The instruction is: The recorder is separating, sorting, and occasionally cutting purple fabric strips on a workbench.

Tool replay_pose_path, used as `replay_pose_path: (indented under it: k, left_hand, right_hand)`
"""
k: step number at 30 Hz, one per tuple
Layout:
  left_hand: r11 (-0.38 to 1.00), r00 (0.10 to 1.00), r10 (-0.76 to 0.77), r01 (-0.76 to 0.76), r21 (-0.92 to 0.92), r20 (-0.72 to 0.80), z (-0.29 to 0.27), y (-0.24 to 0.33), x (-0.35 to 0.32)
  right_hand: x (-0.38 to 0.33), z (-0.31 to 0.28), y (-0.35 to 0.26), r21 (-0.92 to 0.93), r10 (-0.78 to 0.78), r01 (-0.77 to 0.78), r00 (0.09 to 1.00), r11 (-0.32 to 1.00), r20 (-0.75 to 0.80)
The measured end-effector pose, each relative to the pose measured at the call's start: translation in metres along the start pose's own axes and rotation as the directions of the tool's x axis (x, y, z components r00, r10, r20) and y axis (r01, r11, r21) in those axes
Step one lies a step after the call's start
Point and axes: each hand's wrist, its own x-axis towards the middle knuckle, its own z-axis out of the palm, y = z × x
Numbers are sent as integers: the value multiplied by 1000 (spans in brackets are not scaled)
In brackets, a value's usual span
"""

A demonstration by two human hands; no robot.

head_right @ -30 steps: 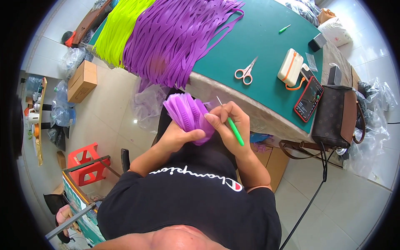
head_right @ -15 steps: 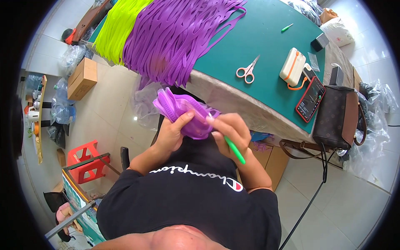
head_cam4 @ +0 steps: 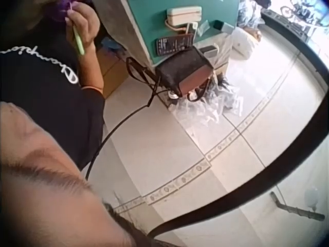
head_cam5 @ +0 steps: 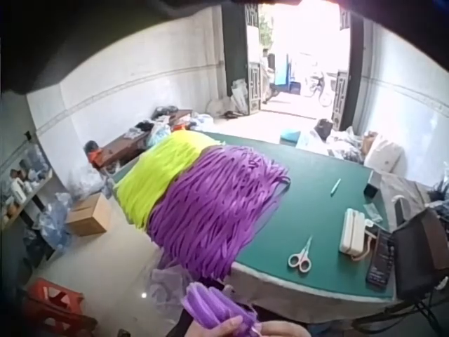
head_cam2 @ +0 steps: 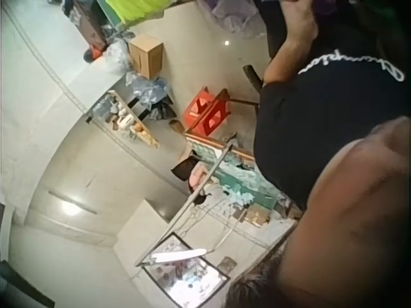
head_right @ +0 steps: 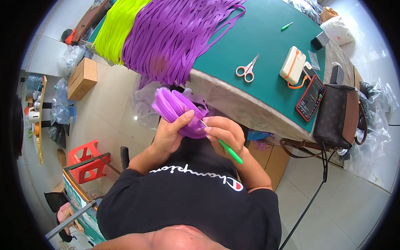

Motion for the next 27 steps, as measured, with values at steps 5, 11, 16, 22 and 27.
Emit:
replay_pose_path:
  k: [5, 11, 16, 22, 27]
  left_hand:
    - [999, 998, -22, 21, -31, -65, 4, 2, -2]
    - [998, 997, 7, -12, -56, -82, 4, 1, -3]
    - [998, 996, -5, 0, -64, -89, 5, 4, -4]
    - [998, 995, -16, 10, -66, -96, 7, 5, -5]
    - [996, 992, -44, 34, -86, -116, 9, 5, -6]
  right_hand:
    - [6, 2, 0, -38, -33, 33, 999, 999, 1]
    - [8, 5, 3, -107, -86, 82, 996, 991, -33]
    - [9, 4, 2, -126, -75, 75, 997, 989, 1]
    - [9, 4, 0, -164, -82, 83, 997, 983, 8]
    - [10, 6, -1, -289, -105, 114, 993, 951, 45]
